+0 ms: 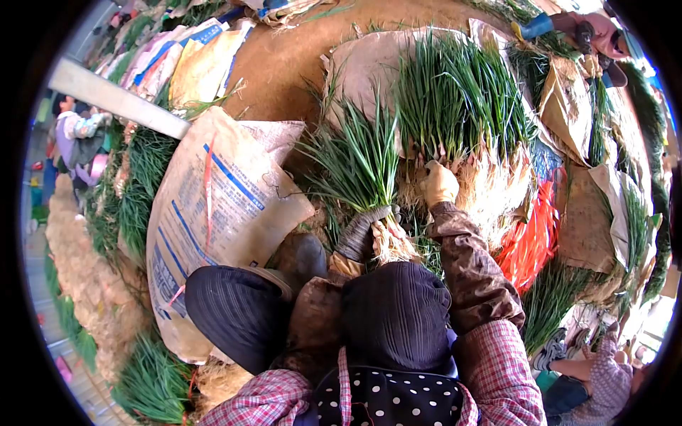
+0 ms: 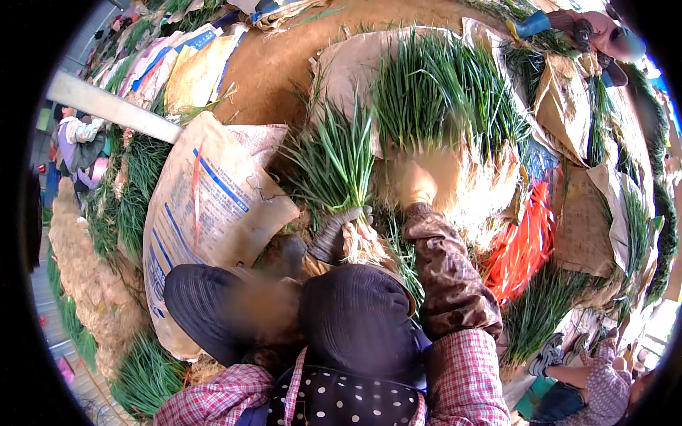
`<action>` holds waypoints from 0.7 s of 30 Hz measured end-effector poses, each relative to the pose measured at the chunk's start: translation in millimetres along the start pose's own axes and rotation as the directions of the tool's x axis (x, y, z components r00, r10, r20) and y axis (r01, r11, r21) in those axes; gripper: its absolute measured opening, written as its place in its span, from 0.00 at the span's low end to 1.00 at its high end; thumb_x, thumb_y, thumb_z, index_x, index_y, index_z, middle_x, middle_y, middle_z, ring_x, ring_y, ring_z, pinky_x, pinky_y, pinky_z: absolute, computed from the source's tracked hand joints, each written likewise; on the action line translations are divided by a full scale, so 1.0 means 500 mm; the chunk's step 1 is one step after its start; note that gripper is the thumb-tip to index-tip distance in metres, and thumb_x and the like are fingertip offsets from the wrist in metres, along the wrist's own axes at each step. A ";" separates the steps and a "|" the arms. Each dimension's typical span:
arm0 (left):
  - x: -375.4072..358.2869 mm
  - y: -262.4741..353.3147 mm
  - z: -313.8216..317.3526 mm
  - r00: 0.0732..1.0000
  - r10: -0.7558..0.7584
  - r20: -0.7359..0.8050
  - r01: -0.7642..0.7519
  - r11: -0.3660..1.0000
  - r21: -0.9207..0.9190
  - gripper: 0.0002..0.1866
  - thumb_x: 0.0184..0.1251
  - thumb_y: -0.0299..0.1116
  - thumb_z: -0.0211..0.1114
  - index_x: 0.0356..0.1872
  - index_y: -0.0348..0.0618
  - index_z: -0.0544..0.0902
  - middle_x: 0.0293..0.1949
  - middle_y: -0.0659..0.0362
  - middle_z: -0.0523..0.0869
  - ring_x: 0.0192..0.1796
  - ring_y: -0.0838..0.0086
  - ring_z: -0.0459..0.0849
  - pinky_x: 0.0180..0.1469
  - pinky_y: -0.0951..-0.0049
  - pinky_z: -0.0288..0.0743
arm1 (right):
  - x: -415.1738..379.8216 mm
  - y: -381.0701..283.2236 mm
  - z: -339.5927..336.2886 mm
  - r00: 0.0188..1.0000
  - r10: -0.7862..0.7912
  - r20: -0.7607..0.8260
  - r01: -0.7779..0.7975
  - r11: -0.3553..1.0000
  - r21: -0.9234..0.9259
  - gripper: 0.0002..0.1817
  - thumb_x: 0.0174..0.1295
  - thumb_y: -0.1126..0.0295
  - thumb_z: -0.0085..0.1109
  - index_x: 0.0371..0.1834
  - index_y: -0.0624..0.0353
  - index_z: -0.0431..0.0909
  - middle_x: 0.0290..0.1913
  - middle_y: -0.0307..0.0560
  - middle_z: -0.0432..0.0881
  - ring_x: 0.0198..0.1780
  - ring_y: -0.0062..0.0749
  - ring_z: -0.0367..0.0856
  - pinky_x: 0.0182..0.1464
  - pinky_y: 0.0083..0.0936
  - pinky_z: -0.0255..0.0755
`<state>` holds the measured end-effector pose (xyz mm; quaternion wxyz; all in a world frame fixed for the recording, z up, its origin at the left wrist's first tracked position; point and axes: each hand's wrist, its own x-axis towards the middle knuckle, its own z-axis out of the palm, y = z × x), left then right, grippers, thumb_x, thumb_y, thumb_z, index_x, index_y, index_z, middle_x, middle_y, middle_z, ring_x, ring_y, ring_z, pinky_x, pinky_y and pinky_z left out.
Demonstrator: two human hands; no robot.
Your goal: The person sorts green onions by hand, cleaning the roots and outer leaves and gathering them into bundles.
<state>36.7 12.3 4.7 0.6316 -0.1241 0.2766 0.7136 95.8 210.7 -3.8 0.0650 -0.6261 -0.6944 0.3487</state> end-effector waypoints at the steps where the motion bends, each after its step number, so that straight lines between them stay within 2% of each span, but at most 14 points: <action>1: 0.003 0.004 0.001 1.000 0.031 -0.001 -0.031 0.999 0.010 0.15 0.58 0.30 0.66 0.44 0.32 0.78 0.35 0.51 0.82 0.37 0.64 0.82 0.38 0.64 0.81 | 0.004 0.017 0.003 0.998 -0.065 -0.012 0.066 0.993 0.095 0.17 0.63 0.54 0.57 0.38 0.58 0.75 0.24 0.42 0.80 0.20 0.27 0.77 0.23 0.24 0.75; 2: -0.002 0.009 0.009 0.998 0.062 -0.006 -0.062 0.998 0.015 0.15 0.59 0.31 0.66 0.44 0.32 0.77 0.35 0.51 0.82 0.37 0.63 0.83 0.37 0.64 0.82 | -0.017 0.005 -0.014 0.991 -0.130 -0.024 0.132 0.973 0.187 0.15 0.63 0.56 0.57 0.34 0.58 0.76 0.23 0.41 0.80 0.19 0.25 0.77 0.22 0.23 0.74; 3: -0.014 0.016 0.028 0.996 0.093 -0.015 -0.093 0.996 0.017 0.15 0.59 0.31 0.66 0.44 0.32 0.77 0.35 0.51 0.83 0.38 0.63 0.83 0.37 0.64 0.82 | -0.047 0.024 -0.024 0.830 -0.556 0.032 0.530 0.772 -0.352 0.14 0.64 0.57 0.56 0.31 0.57 0.77 0.23 0.40 0.80 0.18 0.23 0.76 0.21 0.21 0.74; 4: -0.023 0.020 0.052 0.985 0.137 -0.109 -0.132 0.990 0.050 0.15 0.59 0.33 0.65 0.43 0.32 0.77 0.32 0.49 0.82 0.34 0.63 0.84 0.33 0.63 0.82 | -0.053 0.072 -0.008 0.642 -0.757 -0.120 0.756 0.651 -0.065 0.11 0.65 0.60 0.54 0.30 0.55 0.76 0.21 0.37 0.80 0.15 0.17 0.72 0.15 0.18 0.69; 5: 0.038 0.017 -0.067 0.990 -0.070 0.123 0.050 0.987 0.155 0.12 0.59 0.35 0.66 0.34 0.36 0.78 0.26 0.48 0.82 0.26 0.63 0.84 0.25 0.65 0.81 | -0.103 0.066 -0.031 0.573 -0.814 -0.091 0.808 0.580 -0.104 0.11 0.67 0.63 0.52 0.28 0.55 0.75 0.21 0.36 0.80 0.14 0.15 0.72 0.13 0.16 0.67; 7: -0.001 0.022 -0.054 0.992 -0.129 0.005 0.129 0.992 -0.002 0.12 0.58 0.36 0.66 0.23 0.41 0.76 0.19 0.48 0.81 0.16 0.63 0.80 0.18 0.67 0.78 | -0.178 0.094 -0.051 0.549 -0.836 0.029 0.834 0.549 0.048 0.07 0.65 0.67 0.55 0.30 0.57 0.76 0.24 0.41 0.81 0.18 0.16 0.75 0.19 0.17 0.72; 9: -0.008 0.019 -0.038 0.991 -0.133 0.008 0.133 0.990 0.039 0.10 0.58 0.35 0.66 0.25 0.41 0.76 0.16 0.54 0.79 0.14 0.69 0.77 0.15 0.71 0.73 | -0.222 0.116 -0.071 0.601 -0.779 0.176 0.737 0.626 0.254 0.07 0.59 0.66 0.64 0.35 0.54 0.78 0.22 0.43 0.82 0.21 0.22 0.79 0.24 0.21 0.75; 11: -0.019 0.020 0.007 0.993 -0.104 -0.055 0.106 0.993 0.047 0.10 0.58 0.35 0.65 0.27 0.40 0.77 0.14 0.57 0.77 0.12 0.71 0.75 0.14 0.73 0.71 | -0.233 0.088 -0.111 0.782 -0.475 0.403 0.408 0.880 0.245 0.22 0.61 0.51 0.60 0.42 0.62 0.79 0.28 0.49 0.83 0.30 0.30 0.82 0.34 0.26 0.78; 13: -0.038 0.024 0.083 0.981 -0.045 -0.187 0.052 0.998 0.031 0.10 0.58 0.35 0.65 0.28 0.39 0.78 0.14 0.57 0.77 0.11 0.71 0.74 0.13 0.73 0.70 | -0.196 0.071 -0.114 0.829 -0.291 0.478 0.182 0.948 0.260 0.35 0.59 0.42 0.57 0.51 0.68 0.73 0.40 0.57 0.82 0.43 0.37 0.81 0.44 0.30 0.77; 15: 0.000 0.010 -0.007 0.997 -0.063 -0.040 0.067 0.990 0.127 0.10 0.58 0.35 0.64 0.32 0.38 0.79 0.17 0.55 0.80 0.12 0.71 0.75 0.14 0.74 0.71 | -0.146 0.076 -0.079 0.819 -0.334 0.467 0.212 0.932 0.295 0.50 0.53 0.39 0.60 0.67 0.69 0.55 0.59 0.66 0.70 0.60 0.49 0.71 0.57 0.40 0.70; 17: 0.015 0.005 -0.035 0.995 -0.052 0.080 0.038 0.985 0.166 0.09 0.59 0.34 0.64 0.32 0.38 0.79 0.18 0.56 0.80 0.13 0.72 0.75 0.14 0.76 0.71 | -0.147 0.011 -0.092 0.771 -0.418 0.480 0.391 0.906 0.161 0.52 0.50 0.42 0.65 0.68 0.68 0.53 0.60 0.64 0.70 0.59 0.50 0.72 0.57 0.41 0.71; 18: 0.008 0.008 -0.018 0.999 -0.035 0.042 0.028 0.986 0.161 0.09 0.59 0.34 0.63 0.31 0.38 0.79 0.17 0.56 0.79 0.12 0.72 0.75 0.14 0.76 0.70 | -0.126 0.012 -0.074 0.755 -0.396 0.524 0.313 0.918 0.243 0.53 0.47 0.44 0.69 0.68 0.67 0.52 0.60 0.61 0.71 0.58 0.49 0.73 0.57 0.40 0.71; 19: 0.003 0.007 0.002 1.000 -0.018 0.004 0.017 0.988 0.156 0.09 0.60 0.34 0.63 0.30 0.39 0.79 0.16 0.57 0.78 0.12 0.72 0.74 0.14 0.76 0.70 | -0.105 0.015 -0.067 0.721 -0.436 0.538 0.376 0.899 0.225 0.49 0.51 0.46 0.67 0.67 0.67 0.56 0.60 0.59 0.72 0.58 0.45 0.73 0.58 0.36 0.71; 21: -0.002 0.009 0.010 0.999 -0.026 -0.042 0.032 0.988 0.148 0.09 0.60 0.34 0.63 0.29 0.39 0.79 0.14 0.58 0.78 0.11 0.72 0.74 0.14 0.76 0.69 | -0.045 0.076 0.000 0.712 -0.564 0.417 0.360 0.804 0.473 0.34 0.55 0.52 0.65 0.59 0.63 0.67 0.50 0.59 0.78 0.50 0.43 0.78 0.50 0.34 0.75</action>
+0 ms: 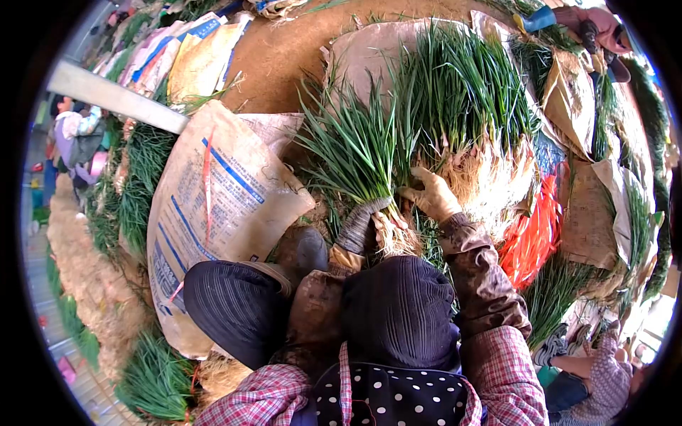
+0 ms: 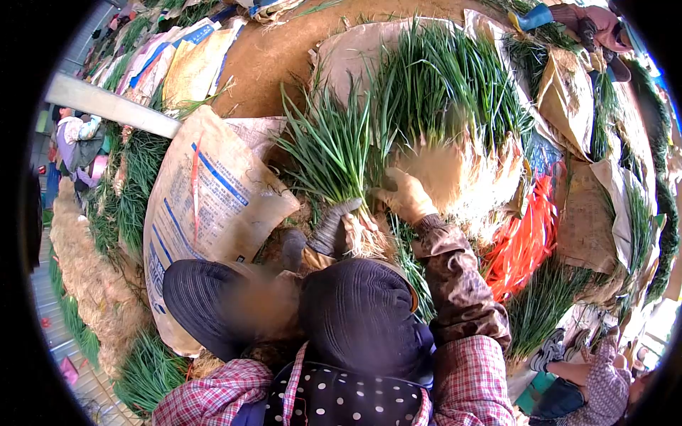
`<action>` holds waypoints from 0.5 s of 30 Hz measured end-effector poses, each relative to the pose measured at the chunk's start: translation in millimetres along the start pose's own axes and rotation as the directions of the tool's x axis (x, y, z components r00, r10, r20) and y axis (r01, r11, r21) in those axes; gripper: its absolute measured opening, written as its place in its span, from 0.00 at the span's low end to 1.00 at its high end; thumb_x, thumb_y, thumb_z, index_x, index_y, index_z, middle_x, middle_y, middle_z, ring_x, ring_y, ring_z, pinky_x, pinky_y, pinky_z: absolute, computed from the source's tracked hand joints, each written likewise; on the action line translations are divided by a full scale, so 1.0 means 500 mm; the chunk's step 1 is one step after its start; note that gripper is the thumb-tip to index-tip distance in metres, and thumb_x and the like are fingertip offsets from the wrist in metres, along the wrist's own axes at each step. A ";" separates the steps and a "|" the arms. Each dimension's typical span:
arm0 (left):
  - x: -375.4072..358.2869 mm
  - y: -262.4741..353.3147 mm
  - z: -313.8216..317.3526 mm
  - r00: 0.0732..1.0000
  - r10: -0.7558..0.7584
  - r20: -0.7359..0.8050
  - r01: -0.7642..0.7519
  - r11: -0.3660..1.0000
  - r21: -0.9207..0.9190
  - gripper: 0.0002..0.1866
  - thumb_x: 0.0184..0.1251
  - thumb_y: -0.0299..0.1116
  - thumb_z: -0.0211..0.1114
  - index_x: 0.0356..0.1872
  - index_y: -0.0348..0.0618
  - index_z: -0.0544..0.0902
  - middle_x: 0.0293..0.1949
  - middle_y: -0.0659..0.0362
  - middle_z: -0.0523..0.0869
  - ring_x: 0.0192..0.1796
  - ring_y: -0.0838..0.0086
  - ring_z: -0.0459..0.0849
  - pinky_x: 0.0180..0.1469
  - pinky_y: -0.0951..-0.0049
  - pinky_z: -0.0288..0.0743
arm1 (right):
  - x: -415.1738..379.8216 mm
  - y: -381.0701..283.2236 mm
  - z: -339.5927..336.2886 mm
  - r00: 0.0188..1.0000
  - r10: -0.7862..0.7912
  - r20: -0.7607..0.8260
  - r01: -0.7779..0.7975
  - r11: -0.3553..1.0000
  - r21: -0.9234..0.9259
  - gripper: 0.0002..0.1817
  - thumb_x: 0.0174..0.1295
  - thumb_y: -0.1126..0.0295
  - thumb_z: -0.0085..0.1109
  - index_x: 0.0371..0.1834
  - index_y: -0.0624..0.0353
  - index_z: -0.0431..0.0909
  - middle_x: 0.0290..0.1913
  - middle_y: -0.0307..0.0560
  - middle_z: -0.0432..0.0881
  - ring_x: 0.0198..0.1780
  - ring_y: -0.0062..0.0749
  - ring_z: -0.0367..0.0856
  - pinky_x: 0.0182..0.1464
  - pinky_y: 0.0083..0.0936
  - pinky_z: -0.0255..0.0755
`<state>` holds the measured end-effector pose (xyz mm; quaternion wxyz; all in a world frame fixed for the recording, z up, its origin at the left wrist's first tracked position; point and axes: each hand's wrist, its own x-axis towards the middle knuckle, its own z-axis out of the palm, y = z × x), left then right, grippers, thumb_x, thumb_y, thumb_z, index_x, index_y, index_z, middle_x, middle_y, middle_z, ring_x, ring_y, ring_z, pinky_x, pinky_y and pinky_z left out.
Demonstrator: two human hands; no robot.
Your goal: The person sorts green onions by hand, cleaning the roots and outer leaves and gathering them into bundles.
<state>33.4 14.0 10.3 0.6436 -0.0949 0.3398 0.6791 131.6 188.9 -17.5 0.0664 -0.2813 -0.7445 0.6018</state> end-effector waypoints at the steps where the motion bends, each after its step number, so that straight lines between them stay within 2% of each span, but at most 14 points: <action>1: -0.002 0.000 -0.012 1.000 -0.026 -0.006 0.026 1.000 -0.002 0.09 0.60 0.34 0.63 0.29 0.39 0.79 0.14 0.58 0.77 0.12 0.72 0.74 0.14 0.76 0.69 | 0.007 0.021 0.001 0.998 -0.063 -0.027 0.064 0.998 0.008 0.27 0.57 0.55 0.63 0.55 0.61 0.72 0.45 0.58 0.81 0.45 0.42 0.81 0.46 0.33 0.76; 3: -0.005 -0.001 -0.013 0.998 -0.058 -0.006 0.058 0.998 -0.021 0.09 0.60 0.34 0.64 0.28 0.39 0.80 0.14 0.58 0.77 0.12 0.73 0.74 0.14 0.77 0.68 | -0.017 -0.071 -0.010 0.992 -0.127 0.001 0.120 0.928 -0.353 0.16 0.60 0.61 0.61 0.46 0.58 0.79 0.35 0.57 0.83 0.37 0.43 0.83 0.39 0.34 0.77; 6: -0.005 0.000 0.013 0.996 -0.085 0.004 0.085 0.996 -0.018 0.09 0.59 0.35 0.65 0.27 0.40 0.80 0.14 0.60 0.77 0.12 0.74 0.73 0.14 0.77 0.67 | -0.023 -0.093 0.005 0.975 -0.216 -0.057 0.157 0.842 -0.516 0.09 0.58 0.67 0.60 0.40 0.55 0.81 0.25 0.54 0.82 0.28 0.46 0.82 0.32 0.36 0.75; 7: -0.002 0.001 0.012 0.995 -0.102 -0.005 0.102 0.995 0.017 0.09 0.59 0.35 0.65 0.26 0.40 0.80 0.14 0.60 0.76 0.12 0.75 0.72 0.13 0.78 0.66 | -0.020 -0.067 0.016 0.959 -0.273 -0.077 0.198 0.837 -0.510 0.10 0.56 0.70 0.59 0.42 0.57 0.80 0.29 0.54 0.83 0.30 0.46 0.81 0.34 0.35 0.76; 9: 0.022 -0.010 -0.027 0.992 -0.120 0.035 0.118 0.991 0.055 0.11 0.58 0.36 0.67 0.25 0.40 0.80 0.15 0.61 0.78 0.14 0.76 0.74 0.15 0.78 0.67 | -0.011 -0.038 0.036 0.959 -0.237 -0.157 0.144 0.880 -0.453 0.11 0.55 0.71 0.58 0.42 0.59 0.80 0.31 0.56 0.82 0.31 0.46 0.81 0.35 0.35 0.76; 10: 0.039 -0.024 -0.064 0.994 -0.109 0.027 0.105 0.988 0.109 0.13 0.59 0.38 0.65 0.27 0.36 0.79 0.20 0.54 0.80 0.13 0.75 0.73 0.15 0.78 0.68 | -0.007 -0.027 0.044 0.956 -0.218 -0.196 0.118 0.898 -0.423 0.11 0.54 0.72 0.57 0.42 0.59 0.79 0.32 0.56 0.82 0.32 0.46 0.81 0.35 0.35 0.76; 11: 0.045 -0.026 -0.078 0.995 -0.098 0.021 0.093 0.982 0.164 0.15 0.61 0.39 0.63 0.30 0.32 0.78 0.25 0.47 0.82 0.12 0.75 0.73 0.14 0.78 0.68 | -0.001 -0.017 0.048 0.972 -0.103 -0.211 0.014 0.923 -0.386 0.12 0.54 0.71 0.58 0.41 0.63 0.80 0.36 0.58 0.83 0.34 0.44 0.82 0.37 0.33 0.77; 12: 0.055 -0.033 -0.096 0.996 -0.088 0.014 0.083 0.972 0.219 0.18 0.62 0.40 0.61 0.32 0.29 0.78 0.29 0.40 0.83 0.11 0.75 0.72 0.13 0.78 0.69 | 0.009 0.013 0.051 0.965 0.047 -0.257 -0.098 0.977 -0.190 0.12 0.54 0.70 0.58 0.41 0.63 0.80 0.37 0.58 0.83 0.35 0.42 0.82 0.37 0.32 0.77; 13: 0.092 -0.053 -0.144 0.997 -0.067 0.035 0.059 0.979 0.195 0.18 0.62 0.38 0.61 0.42 0.29 0.77 0.29 0.39 0.83 0.11 0.74 0.71 0.13 0.78 0.70 | 0.023 0.056 0.055 0.941 0.201 -0.271 -0.204 0.979 0.019 0.12 0.55 0.70 0.58 0.41 0.64 0.80 0.38 0.58 0.83 0.35 0.40 0.83 0.37 0.31 0.78; 15: 0.016 0.000 -0.037 0.992 -0.054 0.116 0.049 0.998 0.051 0.16 0.60 0.36 0.62 0.42 0.32 0.78 0.33 0.49 0.84 0.25 0.73 0.79 0.26 0.76 0.75 | 0.010 0.050 0.046 0.875 0.321 -0.363 -0.343 0.939 0.003 0.12 0.57 0.68 0.57 0.40 0.63 0.81 0.41 0.55 0.84 0.37 0.33 0.83 0.37 0.26 0.79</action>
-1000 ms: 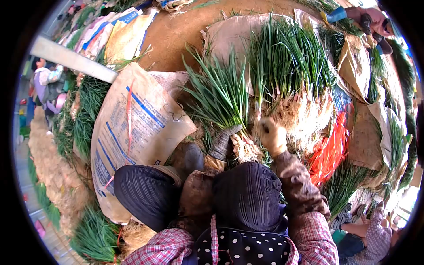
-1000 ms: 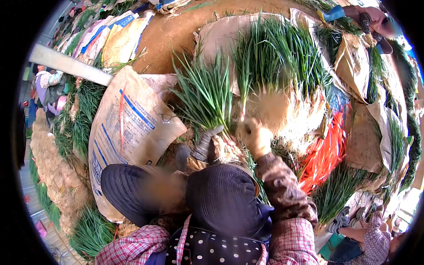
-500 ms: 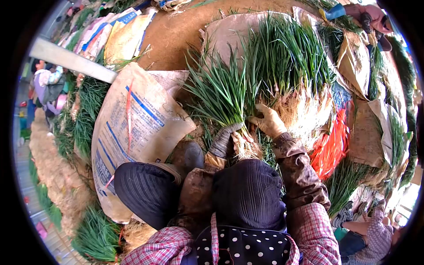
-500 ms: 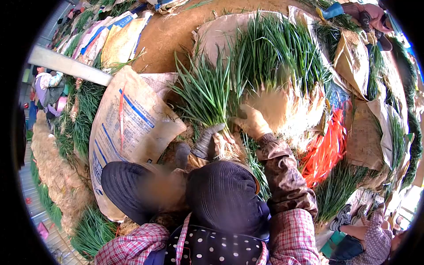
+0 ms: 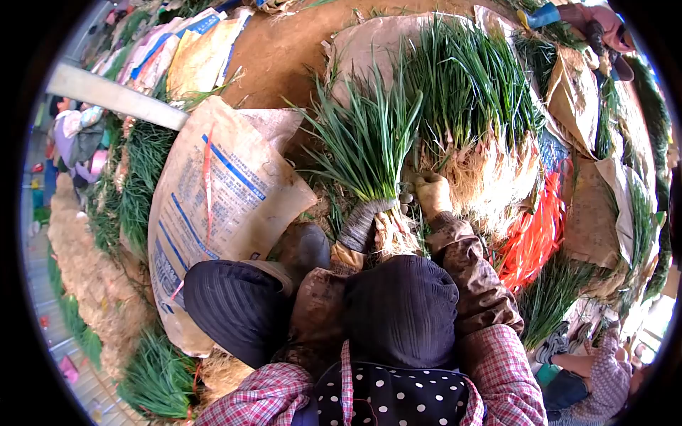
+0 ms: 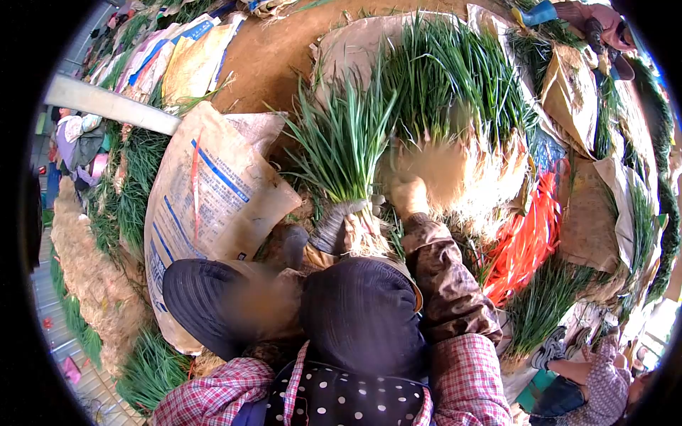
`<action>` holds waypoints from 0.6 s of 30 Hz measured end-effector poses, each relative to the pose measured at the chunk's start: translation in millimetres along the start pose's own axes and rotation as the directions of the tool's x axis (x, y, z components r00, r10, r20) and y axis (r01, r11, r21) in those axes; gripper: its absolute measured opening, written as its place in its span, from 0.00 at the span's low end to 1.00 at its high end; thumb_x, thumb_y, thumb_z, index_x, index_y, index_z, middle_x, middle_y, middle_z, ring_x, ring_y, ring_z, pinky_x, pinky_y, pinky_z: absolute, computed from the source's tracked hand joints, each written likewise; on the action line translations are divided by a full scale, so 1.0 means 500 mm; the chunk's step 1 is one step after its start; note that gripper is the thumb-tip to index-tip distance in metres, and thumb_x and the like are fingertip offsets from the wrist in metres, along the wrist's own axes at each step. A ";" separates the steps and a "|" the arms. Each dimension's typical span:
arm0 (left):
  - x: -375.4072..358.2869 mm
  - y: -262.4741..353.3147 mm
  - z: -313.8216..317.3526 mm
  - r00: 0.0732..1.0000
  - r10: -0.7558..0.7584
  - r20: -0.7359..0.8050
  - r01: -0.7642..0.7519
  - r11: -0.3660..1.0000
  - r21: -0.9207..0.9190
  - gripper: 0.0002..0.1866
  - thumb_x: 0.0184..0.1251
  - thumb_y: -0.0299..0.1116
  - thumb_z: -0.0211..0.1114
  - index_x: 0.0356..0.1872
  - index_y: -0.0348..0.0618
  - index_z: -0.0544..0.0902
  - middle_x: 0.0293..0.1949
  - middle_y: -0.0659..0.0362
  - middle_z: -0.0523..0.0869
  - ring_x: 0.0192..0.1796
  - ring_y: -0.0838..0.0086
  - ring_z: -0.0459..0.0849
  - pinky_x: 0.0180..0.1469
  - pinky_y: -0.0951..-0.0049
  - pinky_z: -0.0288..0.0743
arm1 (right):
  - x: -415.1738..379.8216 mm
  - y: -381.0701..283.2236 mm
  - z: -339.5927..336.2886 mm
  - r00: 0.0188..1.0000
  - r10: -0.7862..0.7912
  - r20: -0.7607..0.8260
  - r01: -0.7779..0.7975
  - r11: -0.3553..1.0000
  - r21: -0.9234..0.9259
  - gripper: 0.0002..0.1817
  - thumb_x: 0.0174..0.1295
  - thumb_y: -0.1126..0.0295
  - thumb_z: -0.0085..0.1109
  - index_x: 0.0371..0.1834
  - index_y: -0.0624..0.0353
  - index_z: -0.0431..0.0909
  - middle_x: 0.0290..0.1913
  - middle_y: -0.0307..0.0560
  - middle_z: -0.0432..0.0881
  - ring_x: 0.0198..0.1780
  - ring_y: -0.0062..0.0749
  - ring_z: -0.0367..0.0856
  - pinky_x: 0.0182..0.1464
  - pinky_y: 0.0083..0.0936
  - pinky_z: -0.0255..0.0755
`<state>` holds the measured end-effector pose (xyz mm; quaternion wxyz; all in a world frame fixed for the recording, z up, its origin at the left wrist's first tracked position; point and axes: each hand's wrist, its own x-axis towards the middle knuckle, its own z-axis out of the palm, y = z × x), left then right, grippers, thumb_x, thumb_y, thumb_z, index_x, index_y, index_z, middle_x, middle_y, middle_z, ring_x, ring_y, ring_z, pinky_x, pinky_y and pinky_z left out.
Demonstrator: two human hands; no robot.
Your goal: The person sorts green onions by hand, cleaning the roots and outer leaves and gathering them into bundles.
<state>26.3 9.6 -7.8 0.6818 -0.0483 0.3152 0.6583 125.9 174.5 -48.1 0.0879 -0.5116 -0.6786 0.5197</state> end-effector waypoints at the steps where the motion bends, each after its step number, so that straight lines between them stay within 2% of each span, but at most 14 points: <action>1: -0.011 0.010 0.015 0.998 0.013 0.054 -0.009 0.998 -0.070 0.16 0.59 0.34 0.62 0.45 0.33 0.78 0.38 0.50 0.84 0.32 0.71 0.80 0.34 0.75 0.77 | -0.015 -0.008 -0.018 0.993 0.105 0.059 -0.105 0.994 0.001 0.11 0.59 0.68 0.55 0.40 0.61 0.82 0.39 0.54 0.85 0.39 0.33 0.84 0.36 0.26 0.79; 2: -0.023 0.019 0.030 0.994 0.025 0.107 -0.010 0.990 -0.139 0.18 0.59 0.32 0.63 0.48 0.34 0.77 0.43 0.52 0.83 0.40 0.69 0.82 0.41 0.73 0.78 | -0.020 0.027 -0.035 0.980 0.055 0.190 -0.016 0.979 -0.203 0.15 0.57 0.67 0.57 0.45 0.62 0.80 0.42 0.56 0.83 0.42 0.35 0.83 0.42 0.30 0.78; 4: -0.042 0.034 0.068 0.994 0.111 0.016 -0.109 0.989 -0.101 0.20 0.58 0.32 0.63 0.51 0.35 0.75 0.43 0.52 0.83 0.40 0.69 0.82 0.41 0.73 0.78 | -0.024 0.108 -0.066 0.894 0.040 0.447 0.230 0.814 -0.534 0.23 0.54 0.64 0.59 0.53 0.64 0.76 0.48 0.58 0.81 0.48 0.40 0.82 0.52 0.36 0.75; 5: -0.048 0.035 0.082 0.989 0.146 -0.026 -0.148 0.986 -0.081 0.21 0.58 0.32 0.64 0.52 0.35 0.75 0.43 0.52 0.83 0.40 0.69 0.82 0.42 0.73 0.78 | -0.042 0.102 -0.055 0.924 -0.122 0.361 0.319 0.766 -0.558 0.30 0.52 0.65 0.62 0.58 0.65 0.69 0.54 0.61 0.76 0.53 0.42 0.78 0.57 0.35 0.71; 6: -0.033 0.026 0.065 0.983 0.186 0.009 -0.186 0.982 -0.031 0.21 0.59 0.32 0.63 0.53 0.37 0.74 0.41 0.53 0.83 0.41 0.69 0.82 0.42 0.71 0.78 | -0.060 0.093 -0.043 0.923 -0.280 0.263 0.384 0.699 -0.603 0.37 0.50 0.65 0.64 0.64 0.67 0.62 0.59 0.64 0.71 0.58 0.44 0.74 0.63 0.35 0.66; 8: -0.039 0.039 0.045 0.991 -0.088 0.104 0.091 0.996 -0.023 0.20 0.61 0.37 0.62 0.49 0.34 0.75 0.30 0.56 0.81 0.24 0.77 0.77 0.26 0.78 0.74 | -0.075 0.081 -0.071 0.917 -0.350 0.192 0.392 0.883 -0.259 0.35 0.57 0.59 0.57 0.65 0.68 0.61 0.60 0.63 0.70 0.61 0.44 0.71 0.63 0.33 0.64; 9: -0.043 0.043 0.047 0.975 -0.177 0.133 0.179 0.984 -0.004 0.19 0.61 0.38 0.62 0.46 0.32 0.76 0.27 0.57 0.80 0.20 0.80 0.74 0.22 0.80 0.71 | -0.102 -0.056 -0.094 0.904 0.014 0.428 0.025 0.996 -0.085 0.33 0.66 0.48 0.47 0.60 0.69 0.69 0.56 0.61 0.76 0.59 0.43 0.73 0.60 0.34 0.66; 11: -0.031 0.032 0.024 0.942 -0.296 0.160 0.290 0.955 0.063 0.19 0.61 0.41 0.61 0.39 0.30 0.77 0.22 0.60 0.78 0.11 0.83 0.66 0.15 0.85 0.64 | -0.121 -0.109 -0.084 0.909 -0.149 0.389 0.057 0.970 0.237 0.33 0.62 0.44 0.54 0.52 0.67 0.75 0.40 0.49 0.83 0.43 0.32 0.79 0.50 0.29 0.70; 12: -0.032 0.027 0.014 0.956 -0.264 0.127 0.254 0.963 0.085 0.19 0.61 0.41 0.61 0.40 0.30 0.77 0.22 0.59 0.78 0.12 0.83 0.66 0.15 0.84 0.64 | -0.108 -0.110 -0.081 0.903 -0.142 0.405 0.089 0.985 0.147 0.30 0.60 0.47 0.58 0.49 0.67 0.77 0.39 0.48 0.82 0.42 0.30 0.78 0.49 0.27 0.71; 13: -0.026 0.024 0.015 0.969 -0.229 0.096 0.219 0.970 0.107 0.19 0.61 0.40 0.61 0.40 0.30 0.77 0.22 0.59 0.78 0.12 0.83 0.67 0.16 0.84 0.64 | -0.084 -0.091 -0.068 0.900 -0.173 0.401 0.091 0.972 0.214 0.28 0.60 0.49 0.60 0.47 0.66 0.78 0.38 0.49 0.82 0.42 0.28 0.78 0.49 0.27 0.71; 14: -0.024 0.023 0.013 0.977 -0.200 0.070 0.190 0.974 0.126 0.19 0.61 0.40 0.61 0.40 0.30 0.77 0.23 0.59 0.79 0.13 0.82 0.67 0.16 0.84 0.65 | -0.080 -0.103 -0.073 0.938 -0.079 0.338 0.034 0.990 0.139 0.23 0.60 0.53 0.62 0.44 0.66 0.78 0.36 0.46 0.83 0.40 0.26 0.78 0.46 0.25 0.72; 15: -0.026 0.023 0.012 0.983 -0.180 0.045 0.172 0.975 0.140 0.19 0.61 0.40 0.61 0.41 0.30 0.77 0.23 0.59 0.79 0.13 0.82 0.68 0.17 0.84 0.65 | -0.083 -0.090 -0.065 0.932 -0.127 0.339 -0.031 0.904 0.426 0.19 0.60 0.59 0.63 0.42 0.66 0.79 0.35 0.45 0.83 0.39 0.26 0.79 0.43 0.23 0.73; 17: -0.024 0.030 0.013 0.989 -0.146 0.014 0.142 0.975 0.170 0.19 0.62 0.40 0.61 0.41 0.30 0.77 0.24 0.58 0.79 0.15 0.81 0.69 0.18 0.84 0.66 | -0.098 -0.076 -0.070 0.959 -0.205 0.196 0.065 0.831 0.553 0.15 0.61 0.65 0.63 0.40 0.67 0.78 0.32 0.44 0.83 0.34 0.24 0.81 0.39 0.20 0.74; 18: -0.023 0.032 0.014 0.990 -0.142 0.004 0.139 0.973 0.182 0.19 0.62 0.40 0.61 0.42 0.30 0.77 0.25 0.58 0.79 0.15 0.81 0.69 0.18 0.83 0.67 | -0.118 -0.096 -0.094 0.959 -0.128 0.252 -0.056 0.789 0.612 0.14 0.63 0.66 0.60 0.41 0.69 0.77 0.30 0.45 0.83 0.28 0.25 0.82 0.35 0.20 0.75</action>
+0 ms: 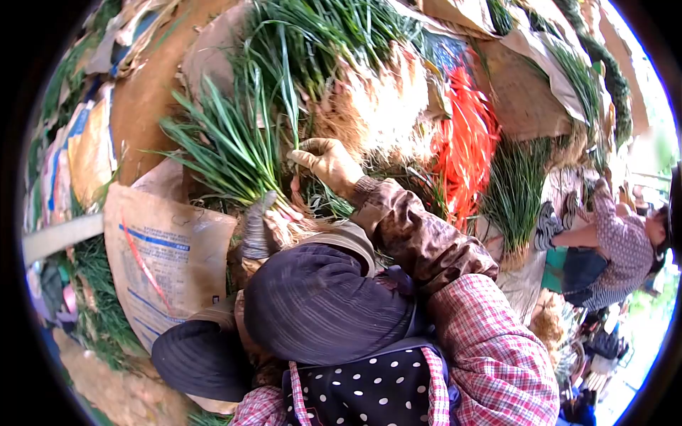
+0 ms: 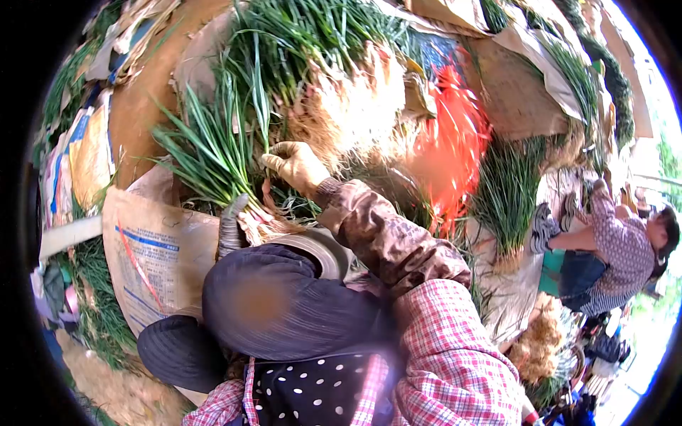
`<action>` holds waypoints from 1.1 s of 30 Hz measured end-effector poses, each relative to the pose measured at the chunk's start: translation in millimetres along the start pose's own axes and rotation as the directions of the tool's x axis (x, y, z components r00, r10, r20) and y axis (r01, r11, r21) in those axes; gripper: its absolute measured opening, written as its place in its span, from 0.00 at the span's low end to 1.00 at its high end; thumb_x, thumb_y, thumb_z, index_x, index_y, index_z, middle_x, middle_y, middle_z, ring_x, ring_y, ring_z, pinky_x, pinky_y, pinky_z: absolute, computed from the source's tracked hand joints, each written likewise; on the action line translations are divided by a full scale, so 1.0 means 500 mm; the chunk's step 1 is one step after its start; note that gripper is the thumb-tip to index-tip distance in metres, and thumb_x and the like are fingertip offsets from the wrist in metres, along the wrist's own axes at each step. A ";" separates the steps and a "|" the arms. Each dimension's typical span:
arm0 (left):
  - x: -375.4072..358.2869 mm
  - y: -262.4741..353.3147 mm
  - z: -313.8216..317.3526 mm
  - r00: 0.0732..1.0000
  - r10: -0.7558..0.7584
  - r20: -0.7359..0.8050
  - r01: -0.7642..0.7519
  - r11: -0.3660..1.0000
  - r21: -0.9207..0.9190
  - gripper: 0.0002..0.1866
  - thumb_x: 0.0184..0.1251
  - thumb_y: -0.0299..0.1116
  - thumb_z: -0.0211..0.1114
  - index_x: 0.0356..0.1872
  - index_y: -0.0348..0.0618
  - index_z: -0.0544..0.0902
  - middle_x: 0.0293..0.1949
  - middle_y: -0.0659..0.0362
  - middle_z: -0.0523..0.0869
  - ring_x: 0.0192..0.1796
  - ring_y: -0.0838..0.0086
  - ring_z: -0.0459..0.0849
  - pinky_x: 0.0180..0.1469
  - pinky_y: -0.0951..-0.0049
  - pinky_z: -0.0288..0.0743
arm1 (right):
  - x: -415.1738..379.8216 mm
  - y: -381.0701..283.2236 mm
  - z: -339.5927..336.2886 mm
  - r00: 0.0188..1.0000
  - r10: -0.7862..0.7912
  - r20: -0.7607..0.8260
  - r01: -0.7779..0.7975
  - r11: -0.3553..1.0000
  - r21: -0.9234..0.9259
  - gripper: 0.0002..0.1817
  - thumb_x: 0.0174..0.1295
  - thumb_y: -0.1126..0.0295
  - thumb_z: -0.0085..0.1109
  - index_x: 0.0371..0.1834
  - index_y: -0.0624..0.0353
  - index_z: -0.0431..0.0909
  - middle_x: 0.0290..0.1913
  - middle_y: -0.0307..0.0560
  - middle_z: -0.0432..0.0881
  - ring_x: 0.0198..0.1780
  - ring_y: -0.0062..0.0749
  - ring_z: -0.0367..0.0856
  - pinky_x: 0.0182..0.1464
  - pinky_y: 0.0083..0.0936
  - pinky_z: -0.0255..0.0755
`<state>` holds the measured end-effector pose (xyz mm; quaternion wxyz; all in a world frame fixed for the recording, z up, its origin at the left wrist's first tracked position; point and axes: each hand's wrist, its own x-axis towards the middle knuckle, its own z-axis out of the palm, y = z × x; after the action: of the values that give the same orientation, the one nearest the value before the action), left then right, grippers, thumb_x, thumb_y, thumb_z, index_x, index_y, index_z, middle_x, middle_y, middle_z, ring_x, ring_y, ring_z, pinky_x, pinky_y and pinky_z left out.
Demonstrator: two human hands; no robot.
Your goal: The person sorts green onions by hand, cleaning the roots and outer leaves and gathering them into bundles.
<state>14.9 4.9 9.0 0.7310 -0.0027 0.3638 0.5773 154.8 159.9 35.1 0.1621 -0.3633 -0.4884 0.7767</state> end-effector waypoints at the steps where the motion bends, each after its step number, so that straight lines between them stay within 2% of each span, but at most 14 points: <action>1: 0.002 -0.001 0.002 1.000 0.000 -0.004 0.000 1.000 0.013 0.18 0.62 0.39 0.61 0.42 0.30 0.77 0.25 0.58 0.79 0.16 0.81 0.70 0.19 0.83 0.67 | -0.021 -0.029 0.004 0.997 -0.064 -0.052 0.059 0.995 -0.083 0.14 0.64 0.67 0.58 0.42 0.70 0.77 0.28 0.45 0.83 0.23 0.26 0.82 0.33 0.21 0.75; 7: 0.016 -0.007 0.017 0.999 -0.031 -0.017 0.032 0.997 0.074 0.18 0.63 0.38 0.61 0.44 0.31 0.77 0.28 0.56 0.80 0.19 0.78 0.73 0.21 0.82 0.70 | 0.001 0.035 -0.005 0.972 -0.147 -0.185 0.110 0.974 -0.201 0.14 0.63 0.68 0.57 0.41 0.72 0.77 0.26 0.48 0.83 0.24 0.25 0.82 0.32 0.23 0.75; 12: 0.029 -0.012 0.034 0.998 -0.062 -0.026 0.064 0.990 0.122 0.18 0.63 0.37 0.60 0.46 0.31 0.77 0.30 0.55 0.80 0.22 0.77 0.75 0.24 0.81 0.72 | -0.030 0.014 -0.001 0.988 0.044 -0.151 -0.056 0.995 -0.081 0.15 0.62 0.65 0.60 0.42 0.68 0.78 0.28 0.46 0.82 0.26 0.26 0.79 0.33 0.26 0.74; 16: 0.033 -0.019 0.051 0.995 -0.090 -0.031 0.094 0.985 0.144 0.18 0.63 0.36 0.60 0.47 0.32 0.77 0.32 0.54 0.81 0.25 0.75 0.77 0.26 0.80 0.74 | -0.021 0.066 -0.005 0.838 -0.524 -0.152 0.207 0.564 -0.799 0.11 0.55 0.59 0.62 0.31 0.54 0.81 0.28 0.53 0.81 0.34 0.53 0.79 0.37 0.42 0.72; 19: 0.017 -0.010 0.050 0.994 -0.102 -0.039 0.107 0.984 0.143 0.18 0.64 0.36 0.60 0.48 0.32 0.77 0.33 0.53 0.81 0.27 0.74 0.78 0.27 0.80 0.75 | -0.013 0.059 -0.014 0.908 -0.414 -0.066 0.129 0.426 -0.896 0.11 0.54 0.63 0.59 0.23 0.58 0.76 0.26 0.53 0.81 0.33 0.49 0.81 0.37 0.42 0.73; 20: 0.018 -0.010 0.051 0.992 -0.124 -0.031 0.127 0.984 0.126 0.18 0.64 0.36 0.60 0.49 0.32 0.77 0.33 0.53 0.81 0.27 0.74 0.79 0.27 0.80 0.76 | -0.010 0.040 -0.012 0.976 -0.204 -0.076 0.028 0.466 -0.884 0.08 0.53 0.66 0.57 0.23 0.59 0.75 0.25 0.53 0.81 0.33 0.47 0.81 0.37 0.41 0.74; 22: 0.016 -0.005 0.051 0.985 -0.172 0.012 0.171 0.982 0.081 0.18 0.64 0.35 0.60 0.49 0.32 0.77 0.34 0.53 0.82 0.28 0.73 0.80 0.28 0.79 0.76 | -0.018 0.046 -0.028 0.947 -0.302 -0.111 0.120 0.652 -0.749 0.10 0.54 0.68 0.55 0.36 0.60 0.81 0.30 0.56 0.83 0.34 0.47 0.82 0.36 0.40 0.75; 23: 0.012 -0.001 0.050 0.977 -0.207 0.059 0.206 0.978 0.016 0.18 0.64 0.35 0.60 0.50 0.32 0.77 0.35 0.52 0.82 0.29 0.73 0.80 0.29 0.79 0.77 | 0.003 0.066 -0.054 0.964 -0.127 -0.232 -0.072 0.719 -0.691 0.13 0.57 0.66 0.55 0.41 0.61 0.81 0.34 0.58 0.83 0.36 0.48 0.83 0.40 0.39 0.75; 24: 0.019 -0.001 0.049 0.953 -0.260 0.154 0.276 0.956 -0.098 0.18 0.64 0.35 0.60 0.50 0.32 0.76 0.35 0.52 0.82 0.30 0.72 0.81 0.29 0.79 0.77 | 0.017 0.085 -0.058 0.872 -0.279 -0.402 -0.122 0.672 -0.730 0.14 0.60 0.64 0.56 0.41 0.64 0.80 0.33 0.59 0.83 0.37 0.48 0.82 0.42 0.38 0.75; 26: 0.025 0.000 0.035 0.879 -0.313 0.361 0.436 0.833 -0.339 0.18 0.65 0.35 0.60 0.51 0.33 0.76 0.36 0.52 0.82 0.31 0.72 0.81 0.30 0.79 0.78 | 0.001 0.101 -0.093 0.927 -0.278 -0.251 -0.034 0.606 -0.795 0.15 0.63 0.63 0.56 0.41 0.66 0.78 0.34 0.59 0.82 0.36 0.46 0.82 0.42 0.34 0.74; 27: 0.030 -0.001 0.036 0.885 -0.299 0.357 0.430 0.817 -0.383 0.18 0.65 0.34 0.60 0.51 0.33 0.76 0.37 0.51 0.82 0.31 0.71 0.82 0.31 0.78 0.79 | -0.005 0.090 -0.089 0.939 -0.270 -0.215 0.060 0.741 -0.669 0.14 0.63 0.64 0.56 0.42 0.66 0.78 0.35 0.57 0.83 0.37 0.42 0.82 0.43 0.32 0.74; 28: 0.023 -0.011 0.055 0.999 -0.042 0.031 0.038 0.992 0.122 0.24 0.65 0.38 0.61 0.56 0.31 0.72 0.38 0.51 0.82 0.30 0.68 0.84 0.26 0.77 0.79 | -0.010 0.079 -0.084 0.948 -0.262 -0.179 0.138 0.849 -0.510 0.13 0.64 0.65 0.56 0.43 0.65 0.77 0.37 0.55 0.83 0.37 0.38 0.82 0.44 0.30 0.74; 30: 0.041 -0.046 0.021 0.991 0.044 -0.126 -0.026 0.990 0.138 0.20 0.63 0.39 0.63 0.47 0.32 0.77 0.28 0.52 0.82 0.25 0.68 0.83 0.24 0.74 0.78 | -0.005 0.069 -0.083 0.950 -0.291 -0.116 0.160 0.768 -0.620 0.15 0.63 0.65 0.60 0.45 0.65 0.76 0.42 0.47 0.83 0.40 0.29 0.79 0.46 0.22 0.73; 33: 0.039 -0.059 -0.015 0.963 0.018 -0.270 0.015 0.993 0.117 0.11 0.58 0.33 0.66 0.37 0.37 0.81 0.25 0.58 0.82 0.25 0.74 0.80 0.26 0.78 0.76 | -0.005 -0.017 -0.009 0.979 -0.027 -0.203 -0.107 0.777 -0.620 0.18 0.61 0.61 0.62 0.44 0.66 0.77 0.39 0.46 0.83 0.39 0.30 0.79 0.45 0.21 0.73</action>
<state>37.4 8.1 -19.3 0.6728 -0.0383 0.4937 0.5497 159.0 165.2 42.3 0.0635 -0.4830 -0.6924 0.5322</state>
